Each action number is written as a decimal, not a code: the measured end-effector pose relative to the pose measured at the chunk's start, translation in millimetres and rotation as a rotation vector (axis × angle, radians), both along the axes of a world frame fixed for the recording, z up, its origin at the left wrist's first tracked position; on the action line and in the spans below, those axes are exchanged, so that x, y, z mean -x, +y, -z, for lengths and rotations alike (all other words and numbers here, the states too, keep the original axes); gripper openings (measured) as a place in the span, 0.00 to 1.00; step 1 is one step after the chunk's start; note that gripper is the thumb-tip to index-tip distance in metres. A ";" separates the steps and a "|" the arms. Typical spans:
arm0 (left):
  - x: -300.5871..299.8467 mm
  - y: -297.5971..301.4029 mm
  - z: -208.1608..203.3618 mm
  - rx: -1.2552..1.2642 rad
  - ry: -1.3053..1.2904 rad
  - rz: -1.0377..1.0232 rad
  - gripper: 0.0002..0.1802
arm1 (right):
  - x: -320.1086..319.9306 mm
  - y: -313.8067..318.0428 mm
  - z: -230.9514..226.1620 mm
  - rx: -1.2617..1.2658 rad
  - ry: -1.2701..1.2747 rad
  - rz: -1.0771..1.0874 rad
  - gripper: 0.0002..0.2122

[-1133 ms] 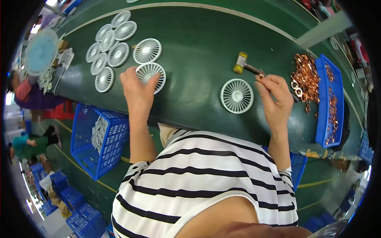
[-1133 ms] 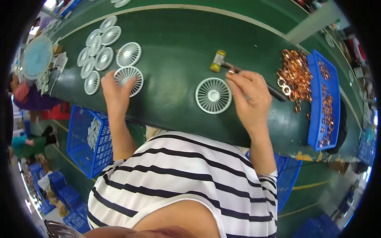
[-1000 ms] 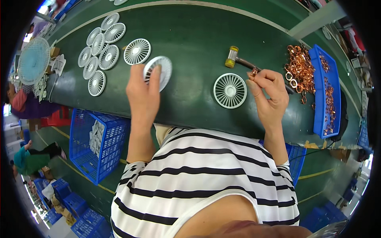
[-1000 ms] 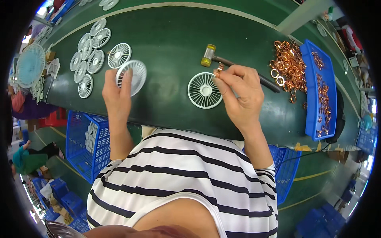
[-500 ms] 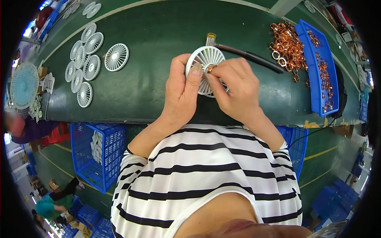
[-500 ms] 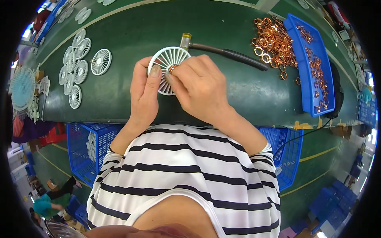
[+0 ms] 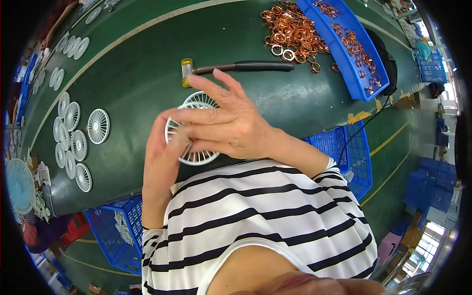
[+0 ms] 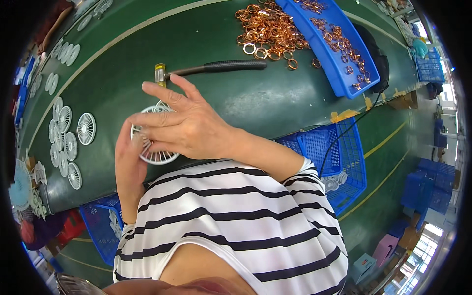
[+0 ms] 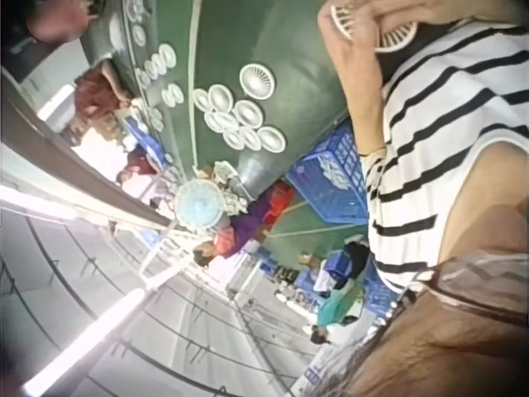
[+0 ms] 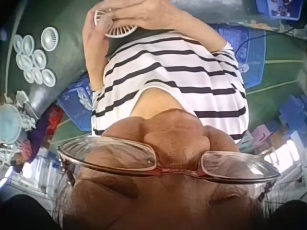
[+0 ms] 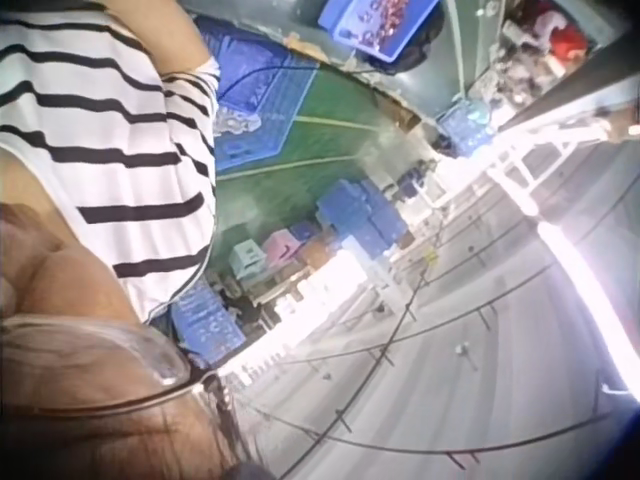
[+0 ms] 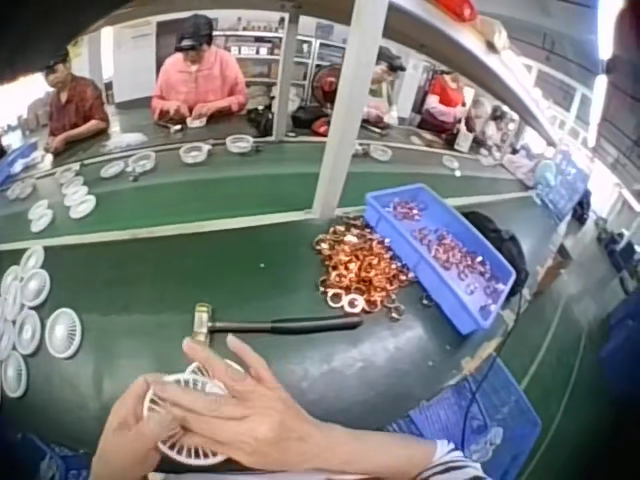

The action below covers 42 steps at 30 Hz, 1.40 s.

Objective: Manually assemble components of small portable fans on an assembly line by inserting and securing rings.

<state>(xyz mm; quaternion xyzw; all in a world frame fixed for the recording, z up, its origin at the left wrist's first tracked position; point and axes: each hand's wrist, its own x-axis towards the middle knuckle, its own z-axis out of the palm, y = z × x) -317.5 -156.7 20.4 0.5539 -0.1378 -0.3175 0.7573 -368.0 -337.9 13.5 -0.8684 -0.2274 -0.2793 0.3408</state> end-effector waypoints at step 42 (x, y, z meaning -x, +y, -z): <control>-129.3 134.4 76.5 -1.638 -0.976 -0.652 0.42 | -119.4 -140.4 51.3 0.457 0.438 0.920 0.12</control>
